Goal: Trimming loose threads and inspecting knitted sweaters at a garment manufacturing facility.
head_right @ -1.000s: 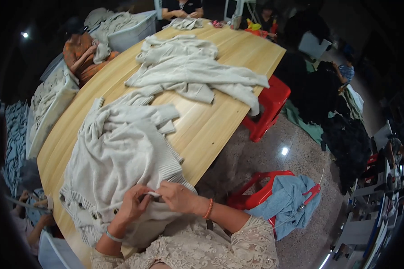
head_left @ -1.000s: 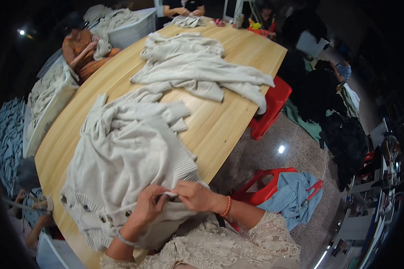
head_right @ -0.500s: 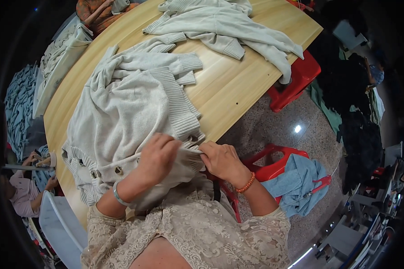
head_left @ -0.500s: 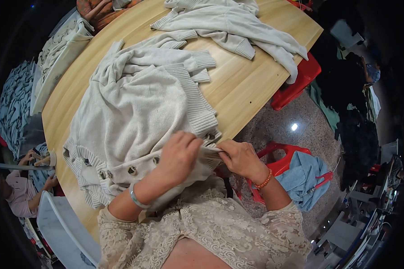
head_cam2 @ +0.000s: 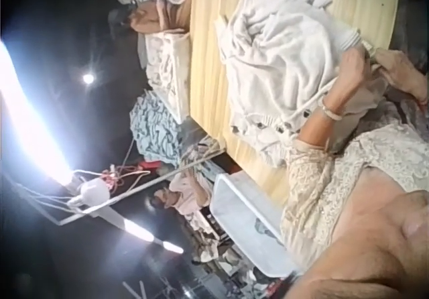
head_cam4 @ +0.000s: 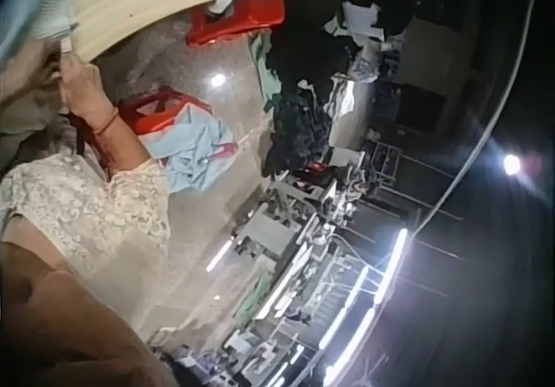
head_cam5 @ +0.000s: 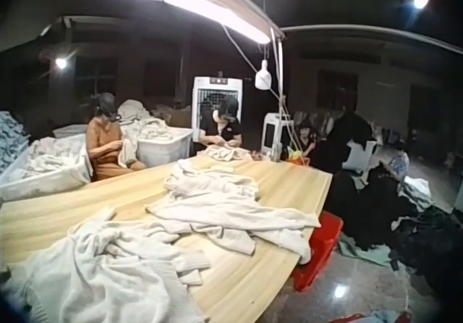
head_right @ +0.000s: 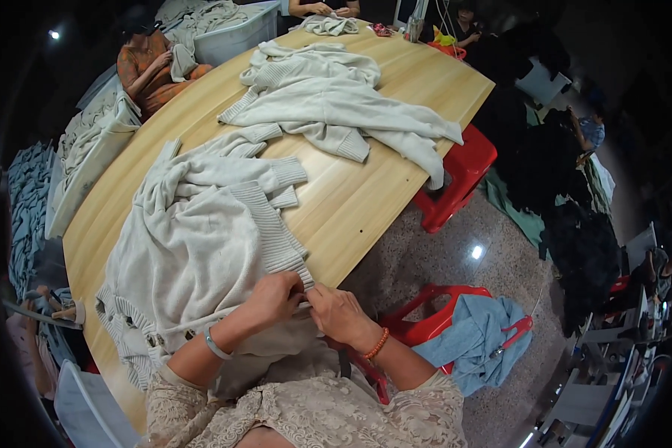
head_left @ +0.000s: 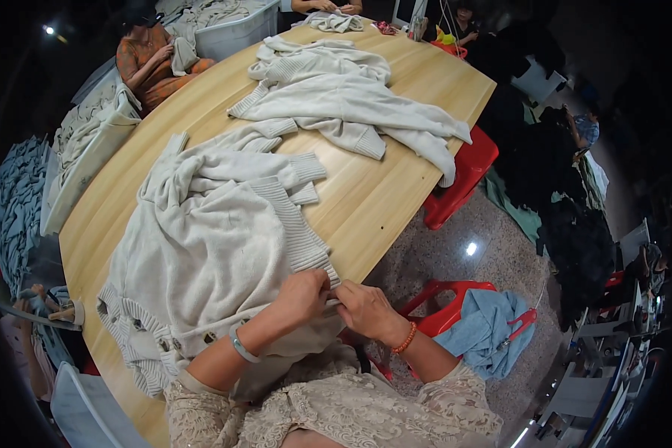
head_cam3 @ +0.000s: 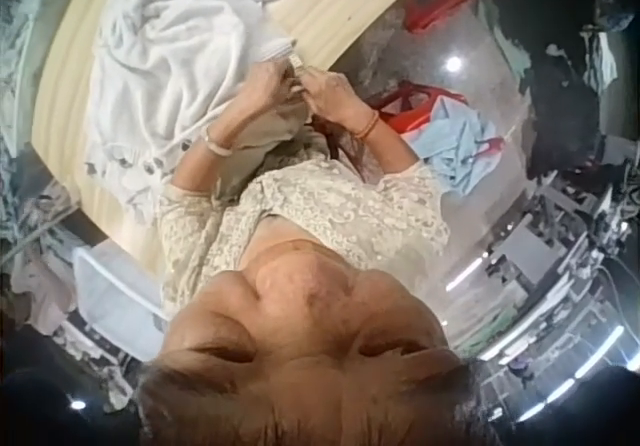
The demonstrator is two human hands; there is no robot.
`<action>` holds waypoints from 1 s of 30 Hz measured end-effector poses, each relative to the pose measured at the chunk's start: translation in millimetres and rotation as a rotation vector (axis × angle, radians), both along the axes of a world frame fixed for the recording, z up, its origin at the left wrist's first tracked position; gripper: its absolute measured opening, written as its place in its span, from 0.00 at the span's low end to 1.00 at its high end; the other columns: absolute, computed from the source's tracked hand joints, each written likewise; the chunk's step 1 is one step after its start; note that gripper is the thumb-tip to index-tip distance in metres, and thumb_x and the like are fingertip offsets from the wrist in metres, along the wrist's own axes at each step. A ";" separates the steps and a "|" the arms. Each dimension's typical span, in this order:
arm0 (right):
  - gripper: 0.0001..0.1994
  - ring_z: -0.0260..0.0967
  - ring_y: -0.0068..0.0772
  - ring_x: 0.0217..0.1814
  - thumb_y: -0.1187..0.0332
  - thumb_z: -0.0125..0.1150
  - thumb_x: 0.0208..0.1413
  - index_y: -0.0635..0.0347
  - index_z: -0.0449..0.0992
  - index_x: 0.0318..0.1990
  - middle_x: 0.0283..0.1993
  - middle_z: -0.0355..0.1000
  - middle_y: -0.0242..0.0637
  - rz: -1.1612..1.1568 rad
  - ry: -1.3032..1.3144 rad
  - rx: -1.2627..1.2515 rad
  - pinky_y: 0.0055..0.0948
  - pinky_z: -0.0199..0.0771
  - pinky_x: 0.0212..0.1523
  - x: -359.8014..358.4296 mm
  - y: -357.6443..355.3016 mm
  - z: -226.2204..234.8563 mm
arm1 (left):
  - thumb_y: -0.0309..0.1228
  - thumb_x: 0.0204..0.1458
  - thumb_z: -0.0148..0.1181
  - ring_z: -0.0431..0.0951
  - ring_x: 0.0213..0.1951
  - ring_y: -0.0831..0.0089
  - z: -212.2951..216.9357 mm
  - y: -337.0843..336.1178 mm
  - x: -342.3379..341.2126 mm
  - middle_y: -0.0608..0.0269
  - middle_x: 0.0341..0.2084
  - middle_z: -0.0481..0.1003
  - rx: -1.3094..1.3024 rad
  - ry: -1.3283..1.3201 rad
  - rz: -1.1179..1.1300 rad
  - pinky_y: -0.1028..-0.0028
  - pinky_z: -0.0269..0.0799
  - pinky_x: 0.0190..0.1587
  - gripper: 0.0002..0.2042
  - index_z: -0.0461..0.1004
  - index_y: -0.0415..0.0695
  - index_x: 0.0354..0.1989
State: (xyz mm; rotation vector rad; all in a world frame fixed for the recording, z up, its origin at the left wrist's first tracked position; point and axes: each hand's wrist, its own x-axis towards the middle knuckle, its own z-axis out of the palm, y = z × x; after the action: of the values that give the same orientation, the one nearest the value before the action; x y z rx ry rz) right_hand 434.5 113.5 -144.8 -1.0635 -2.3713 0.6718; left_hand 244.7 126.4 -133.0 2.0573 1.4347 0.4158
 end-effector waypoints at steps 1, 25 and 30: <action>0.08 0.73 0.53 0.34 0.73 0.60 0.51 0.59 0.69 0.38 0.35 0.70 0.45 0.005 0.001 0.008 0.45 0.74 0.33 -0.6 0.8 3.7 | 0.26 0.46 0.64 0.79 0.31 0.61 1.8 2.2 -1.6 0.53 0.26 0.78 0.008 0.001 0.005 0.63 0.73 0.33 0.06 0.76 0.38 0.30; 0.18 0.72 0.54 0.41 0.83 0.53 0.50 0.67 0.73 0.50 0.40 0.72 0.51 0.152 0.117 -0.072 0.41 0.72 0.41 -17.3 8.2 36.8 | 0.24 0.45 0.59 0.76 0.35 0.47 -3.4 -31.4 -21.8 0.48 0.28 0.75 0.278 -0.381 0.163 0.55 0.71 0.39 0.05 0.78 0.39 0.30; 0.16 0.71 0.56 0.40 0.84 0.52 0.48 0.67 0.74 0.47 0.39 0.72 0.50 0.150 0.117 -0.046 0.41 0.72 0.42 -19.2 8.1 36.4 | 0.25 0.44 0.60 0.76 0.36 0.48 -7.6 -32.5 -22.4 0.50 0.28 0.75 0.310 -0.351 0.128 0.55 0.71 0.40 0.06 0.78 0.40 0.31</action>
State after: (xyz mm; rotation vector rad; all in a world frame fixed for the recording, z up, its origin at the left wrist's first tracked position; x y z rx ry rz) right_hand 415.3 121.6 -108.4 -0.8466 -2.3602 0.8226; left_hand 222.4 94.0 -140.6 1.9985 1.3522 1.0539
